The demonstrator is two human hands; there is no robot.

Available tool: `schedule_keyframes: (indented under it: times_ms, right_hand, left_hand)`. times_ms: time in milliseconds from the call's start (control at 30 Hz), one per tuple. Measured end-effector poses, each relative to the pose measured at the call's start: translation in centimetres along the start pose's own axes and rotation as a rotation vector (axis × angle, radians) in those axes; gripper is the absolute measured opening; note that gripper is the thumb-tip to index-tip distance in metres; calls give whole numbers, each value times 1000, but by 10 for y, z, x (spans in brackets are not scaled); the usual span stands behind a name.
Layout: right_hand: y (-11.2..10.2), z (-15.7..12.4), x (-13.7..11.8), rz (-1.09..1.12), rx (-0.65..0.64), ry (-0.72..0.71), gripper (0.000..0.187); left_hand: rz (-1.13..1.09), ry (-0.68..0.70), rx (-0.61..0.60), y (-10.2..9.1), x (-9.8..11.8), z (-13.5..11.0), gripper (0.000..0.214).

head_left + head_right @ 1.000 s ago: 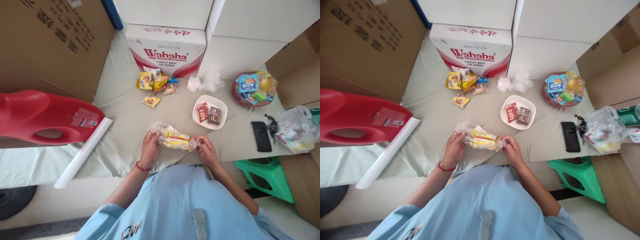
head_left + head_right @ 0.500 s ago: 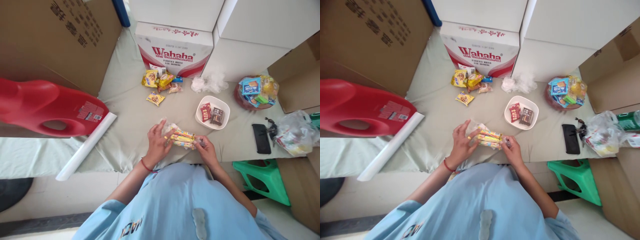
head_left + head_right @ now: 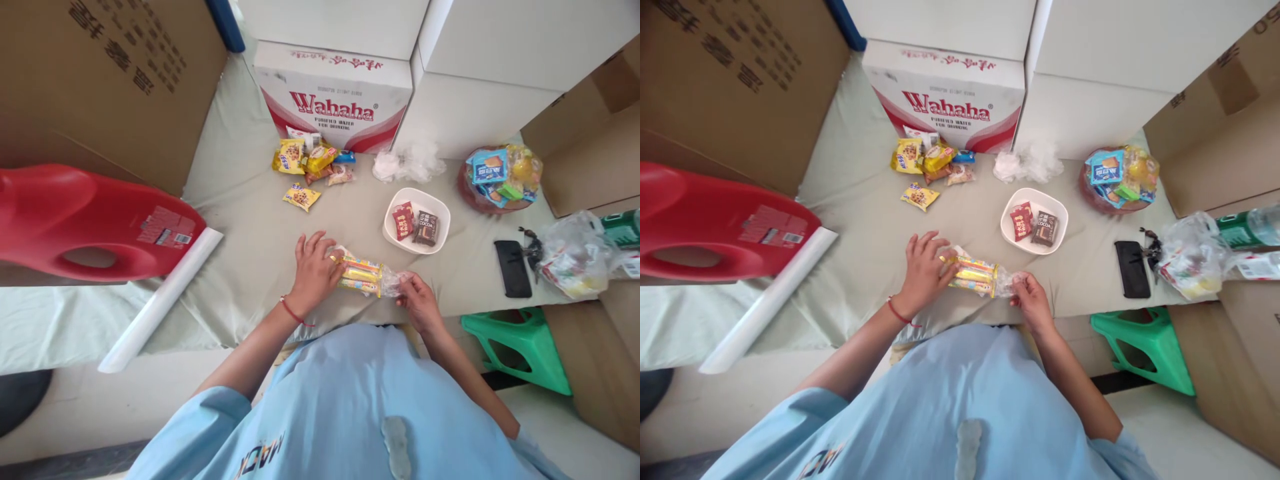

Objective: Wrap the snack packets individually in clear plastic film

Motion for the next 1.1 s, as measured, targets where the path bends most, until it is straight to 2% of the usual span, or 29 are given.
schedule_keyframes:
  times_ms: [100,200,267,333,433,500,633,667,733,800,867,967,1100]
  right_hand:
    - [3,2,0,-122,5,5,59]
    - [7,6,-2,-206,-70,-3,56]
    - [7,9,-4,-236,-78,-42,49]
    - [5,11,-7,-255,-20,-102,45]
    - [11,13,-16,-304,42,-203,40]
    - [24,15,-21,-366,-5,-270,34]
    - [62,17,-28,-714,-248,-496,18]
    - [69,16,-28,-817,-311,-551,19]
    - [78,12,-25,-953,-417,-621,23]
    - [79,7,-21,-987,-490,-661,27]
    - [73,2,-16,-963,-527,-692,32]
    - [64,-4,-8,-911,-546,-719,46]
    - [60,-6,-4,-920,-558,-715,61]
  left_hand:
    - [71,184,29,-2,15,6,22]
    - [83,315,-56,2,24,16,20]
    - [97,315,-137,8,26,23,20]
    - [124,273,-199,14,26,26,24]
    - [147,214,-214,20,29,24,26]
    - [145,199,-204,22,33,21,25]
    - [127,159,-238,20,35,17,16]
    - [110,132,-235,18,32,15,15]
    - [58,48,-185,12,19,11,30]
    - [-22,-69,-105,4,3,2,53]
    - [-119,-198,-51,-3,-11,-11,64]
    - [-239,-392,-73,-10,-19,-33,66]
    - [-337,-565,-151,-11,-15,-48,65]
Point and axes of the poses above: each hand's wrist, its own z-axis towards the middle knuckle, its own y-axis out of the palm, x = y × z, the point moved 1 cm from there along z, towards the middle knuckle, and after that the axes turned 10 degrees about -y, right-handed, at the moved point
